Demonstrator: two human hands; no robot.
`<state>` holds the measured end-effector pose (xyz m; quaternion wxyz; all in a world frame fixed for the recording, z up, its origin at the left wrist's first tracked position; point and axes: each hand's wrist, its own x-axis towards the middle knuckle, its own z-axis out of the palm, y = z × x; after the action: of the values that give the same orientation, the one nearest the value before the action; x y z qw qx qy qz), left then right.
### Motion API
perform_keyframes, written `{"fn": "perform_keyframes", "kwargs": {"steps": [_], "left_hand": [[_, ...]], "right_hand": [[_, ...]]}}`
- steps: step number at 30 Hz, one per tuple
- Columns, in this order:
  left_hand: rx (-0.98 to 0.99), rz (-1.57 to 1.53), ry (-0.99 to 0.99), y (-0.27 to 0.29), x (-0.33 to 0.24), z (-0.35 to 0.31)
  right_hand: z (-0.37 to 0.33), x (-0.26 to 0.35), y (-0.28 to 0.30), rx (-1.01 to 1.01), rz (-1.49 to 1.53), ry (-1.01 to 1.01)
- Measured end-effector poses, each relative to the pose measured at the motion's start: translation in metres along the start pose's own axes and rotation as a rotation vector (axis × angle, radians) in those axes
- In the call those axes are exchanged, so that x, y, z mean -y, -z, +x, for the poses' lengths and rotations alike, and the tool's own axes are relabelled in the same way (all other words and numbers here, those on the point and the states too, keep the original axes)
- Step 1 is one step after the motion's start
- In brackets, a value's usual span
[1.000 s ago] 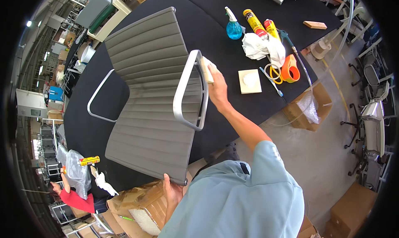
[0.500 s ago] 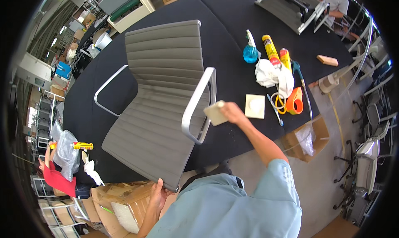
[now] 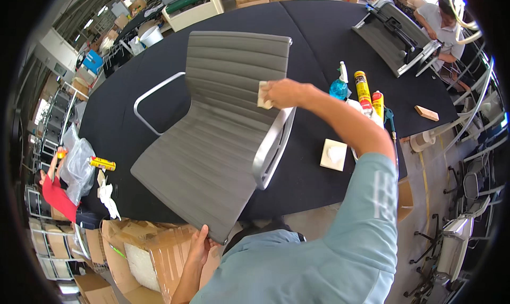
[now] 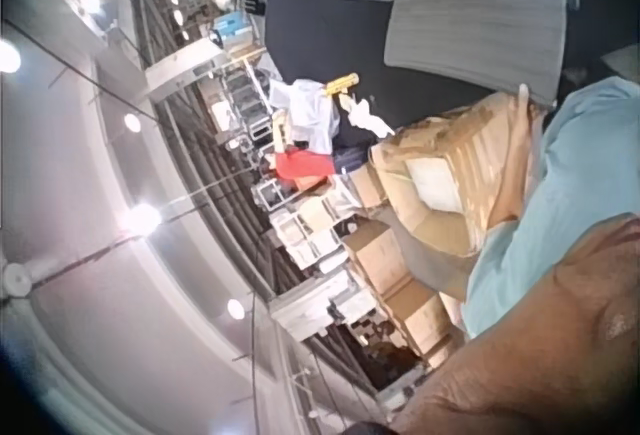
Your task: Cleaning and dusting an office chair using an air duster and sponges.
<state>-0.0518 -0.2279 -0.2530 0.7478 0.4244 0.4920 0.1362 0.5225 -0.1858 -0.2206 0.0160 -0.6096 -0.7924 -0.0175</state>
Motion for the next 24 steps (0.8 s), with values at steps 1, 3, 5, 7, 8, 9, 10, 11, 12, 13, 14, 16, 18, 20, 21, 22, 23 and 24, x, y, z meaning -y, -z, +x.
{"fn": "perform_keyframes", "kwargs": {"steps": [1,3,5,7,8,9,10,11,12,13,14,16,18,20,21,22,23,24], "left_hand": [[0.021,-0.011,0.006,0.0,-0.003,0.0],[0.043,-0.02,0.024,0.007,-0.004,-0.001],[0.082,-0.026,-0.008,0.01,0.003,0.003],[0.079,-0.044,-0.007,0.011,0.007,0.003],[0.08,-0.058,-0.019,0.012,0.006,0.003],[0.089,-0.054,-0.01,0.011,0.005,0.004],[0.084,-0.051,-0.002,0.01,0.002,0.004],[0.08,-0.045,0.006,0.009,0.0,0.004],[0.085,-0.03,0.01,0.01,-0.002,0.008],[0.092,-0.028,0.023,0.014,0.0,0.006],[0.111,-0.027,0.034,0.019,-0.001,0.005],[0.115,-0.019,0.04,0.015,-0.004,0.005],[0.114,-0.007,0.049,0.013,-0.007,0.007],[0.149,-0.015,0.058,0.016,-0.009,0.006],[0.151,0.0,0.068,0.02,-0.007,0.005],[0.144,0.03,0.067,0.025,-0.005,0.007],[0.137,0.059,0.065,0.029,-0.005,0.007],[0.137,0.067,0.069,0.031,-0.006,0.007]], "right_hand": [[0.006,-0.007,0.011,0.091,-0.319,0.139],[-0.017,-0.022,0.037,-0.175,-0.309,-0.03],[-0.034,-0.033,0.038,-0.3,-0.387,-0.009],[-0.046,-0.01,0.026,-0.277,-0.393,-0.073],[-0.053,0.005,0.019,-0.228,-0.332,-0.036],[-0.059,0.005,0.015,-0.235,-0.222,-0.021],[-0.066,0.005,0.012,-0.245,-0.112,-0.008],[-0.068,-0.002,0.013,-0.213,-0.022,-0.022],[-0.056,-0.005,0.028,-0.192,0.072,-0.038],[-0.042,-0.005,0.048,0.064,-0.066,-0.229],[-0.047,-0.016,0.049,-0.158,0.08,-0.336],[-0.06,-0.023,0.049,-0.735,0.065,-0.429],[-0.055,-0.021,0.038,-0.832,0.034,-0.519],[-0.039,-0.014,0.026,-0.961,0.01,-0.621],[-0.028,-0.008,0.01,-0.912,0.105,-0.632],[-0.021,-0.002,-0.004,-0.865,0.197,-0.641],[-0.029,0.008,-0.018,-0.739,0.184,-0.53],[-0.041,0.022,-0.011,-0.602,0.304,-0.506]]}}
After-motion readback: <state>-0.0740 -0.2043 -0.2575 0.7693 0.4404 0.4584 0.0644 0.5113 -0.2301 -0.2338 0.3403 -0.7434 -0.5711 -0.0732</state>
